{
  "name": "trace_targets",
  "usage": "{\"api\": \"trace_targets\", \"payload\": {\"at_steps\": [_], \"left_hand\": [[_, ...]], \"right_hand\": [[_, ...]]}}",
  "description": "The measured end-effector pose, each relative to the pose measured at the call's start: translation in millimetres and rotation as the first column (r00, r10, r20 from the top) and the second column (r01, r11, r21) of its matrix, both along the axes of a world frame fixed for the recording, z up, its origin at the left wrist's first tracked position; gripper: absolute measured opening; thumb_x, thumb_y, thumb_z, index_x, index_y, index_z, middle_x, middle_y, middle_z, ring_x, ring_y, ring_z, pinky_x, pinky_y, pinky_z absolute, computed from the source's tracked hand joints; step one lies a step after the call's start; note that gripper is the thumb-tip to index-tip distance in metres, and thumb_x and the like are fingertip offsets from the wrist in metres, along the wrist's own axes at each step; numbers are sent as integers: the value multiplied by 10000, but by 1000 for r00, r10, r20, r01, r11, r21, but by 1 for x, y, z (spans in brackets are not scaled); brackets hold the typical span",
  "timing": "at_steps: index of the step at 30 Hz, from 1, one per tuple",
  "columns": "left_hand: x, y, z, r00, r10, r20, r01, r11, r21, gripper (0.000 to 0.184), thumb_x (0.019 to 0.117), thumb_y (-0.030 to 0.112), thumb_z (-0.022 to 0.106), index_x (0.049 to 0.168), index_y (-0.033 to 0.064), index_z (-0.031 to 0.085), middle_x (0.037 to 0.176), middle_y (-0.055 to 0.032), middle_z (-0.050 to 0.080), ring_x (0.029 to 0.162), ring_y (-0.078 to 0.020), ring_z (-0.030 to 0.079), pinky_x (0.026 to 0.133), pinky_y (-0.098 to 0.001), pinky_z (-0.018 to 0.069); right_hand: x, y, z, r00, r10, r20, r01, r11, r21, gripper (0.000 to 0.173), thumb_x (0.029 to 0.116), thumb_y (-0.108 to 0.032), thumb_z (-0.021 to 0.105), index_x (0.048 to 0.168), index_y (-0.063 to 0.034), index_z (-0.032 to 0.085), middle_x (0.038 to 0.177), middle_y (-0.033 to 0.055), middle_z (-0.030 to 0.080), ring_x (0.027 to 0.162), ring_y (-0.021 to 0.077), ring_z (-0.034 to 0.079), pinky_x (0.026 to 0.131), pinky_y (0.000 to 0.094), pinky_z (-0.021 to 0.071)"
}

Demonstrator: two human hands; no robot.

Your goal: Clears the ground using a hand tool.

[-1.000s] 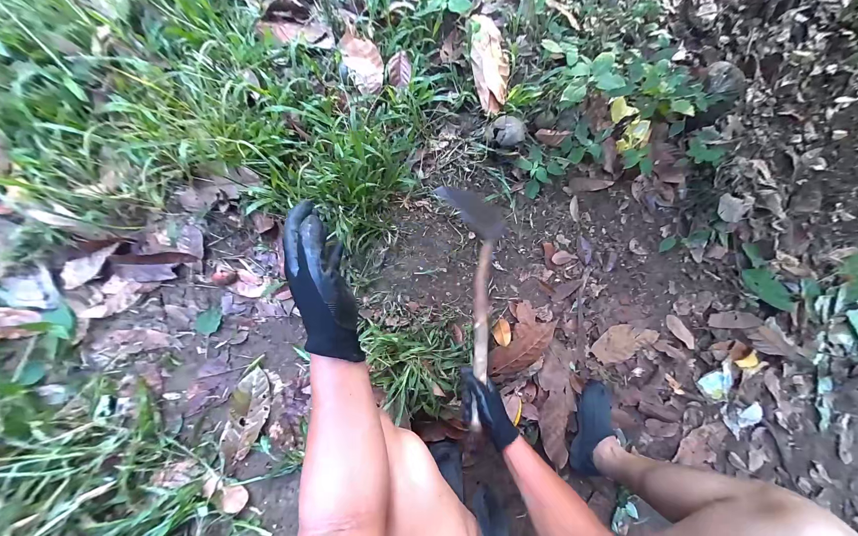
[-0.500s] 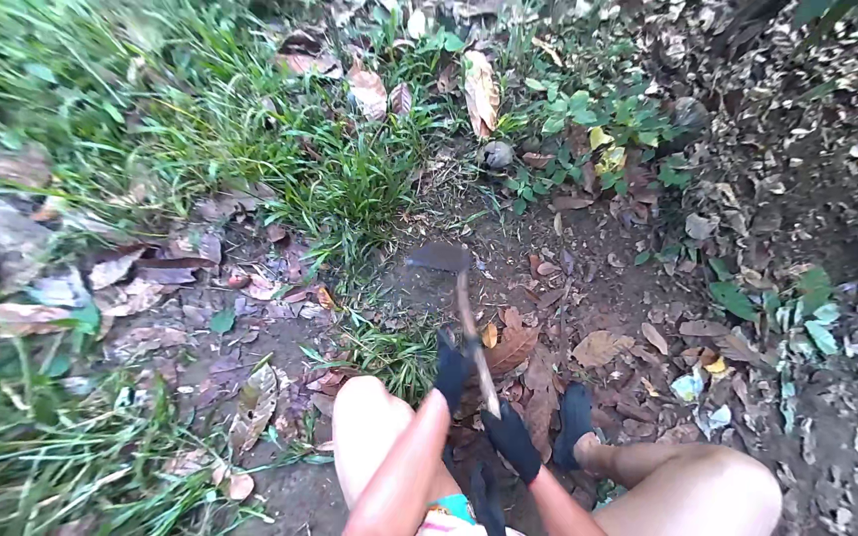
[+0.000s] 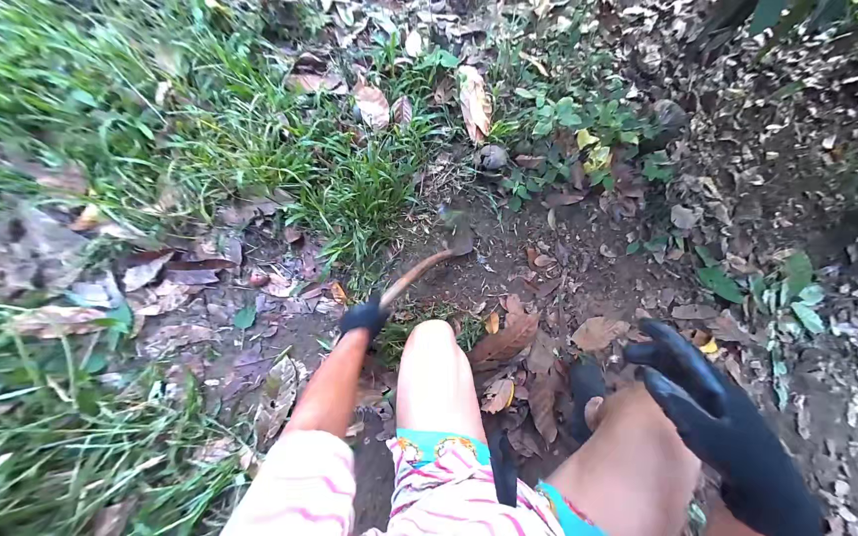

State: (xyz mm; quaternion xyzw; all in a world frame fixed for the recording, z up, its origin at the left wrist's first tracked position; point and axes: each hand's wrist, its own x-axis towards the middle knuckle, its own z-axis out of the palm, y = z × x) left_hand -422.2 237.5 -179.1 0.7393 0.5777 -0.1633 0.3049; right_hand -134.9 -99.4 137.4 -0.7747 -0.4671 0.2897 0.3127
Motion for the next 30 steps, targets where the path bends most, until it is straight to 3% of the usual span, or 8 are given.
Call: {"api": "trace_targets", "payload": {"at_steps": [3, 7, 13, 19, 21, 24, 27, 30], "left_hand": [[-126, -86, -21, 980, 174, -93, -180, 982, -60, 671, 1016, 559, 522, 1578, 213, 401, 1323, -280, 636, 1224, -499, 607, 992, -717, 456], [-167, -176, 7, 943, 293, -159, -317, 936, -155, 658, 1009, 564, 551, 1535, 176, 473, 1323, -260, 645, 1247, -475, 601, 1027, -699, 440], [-50, -108, 62, 995, 104, 6, -102, 987, -123, 660, 1024, 621, 459, 1520, 187, 488, 1296, -244, 660, 1232, -458, 612, 1013, -689, 449], [89, -2, 40, 956, -272, 112, 259, 958, 121, 594, 1025, 606, 474, 1511, 264, 493, 1208, -189, 708, 1095, -429, 684, 883, -684, 521], [86, 2, 10, 971, -219, 92, 207, 971, 122, 583, 1016, 621, 481, 1502, 300, 504, 1195, -173, 714, 1088, -422, 684, 871, -682, 519], [9, -51, -34, 990, 138, -40, -139, 990, -33, 654, 997, 660, 462, 1531, 283, 481, 1302, -213, 674, 1220, -444, 629, 995, -705, 462], [-1, -100, -9, 970, 219, -104, -232, 965, -125, 669, 1012, 632, 468, 1548, 230, 461, 1304, -231, 666, 1227, -457, 619, 1014, -685, 457], [59, -95, 12, 995, 93, -45, -99, 982, -163, 654, 1020, 620, 467, 1554, 243, 452, 1287, -206, 682, 1209, -435, 637, 1008, -662, 472]], "right_hand": [[21, -13, 16, 995, -12, 94, 12, 1000, -1, 642, 1022, -384, 522, 1546, -30, 412, 1270, 93, 685, 1103, 117, 675, 960, 316, 569], [43, 16, 15, 987, 11, 161, -8, 1000, -22, 636, 1019, -384, 524, 1545, -44, 416, 1285, 125, 670, 1102, 117, 667, 950, 320, 564], [5, 129, -49, 946, 291, 141, -293, 956, -3, 624, 1006, -366, 564, 1560, -110, 432, 1291, 124, 674, 1126, 215, 667, 959, 467, 555], [-5, 159, -56, 938, 345, 17, -340, 913, 224, 563, 1012, -301, 538, 1523, -75, 473, 1203, 56, 703, 1069, 113, 671, 930, 361, 579], [8, 154, -65, 951, 307, 15, -304, 929, 212, 567, 1021, -329, 541, 1530, -88, 471, 1235, 59, 700, 1092, 118, 671, 946, 371, 578], [29, 131, -80, 949, 314, -11, -310, 941, 133, 538, 1030, -333, 539, 1481, -40, 528, 1245, 80, 709, 1132, 137, 671, 1005, 373, 557], [44, 112, -82, 952, 306, 18, -306, 950, 61, 527, 1025, -358, 553, 1455, -53, 566, 1257, 94, 708, 1140, 147, 675, 1002, 377, 558], [57, 104, -83, 956, 292, 10, -292, 955, 60, 522, 1026, -349, 551, 1464, -65, 562, 1246, 81, 716, 1122, 133, 686, 989, 357, 571]]}}
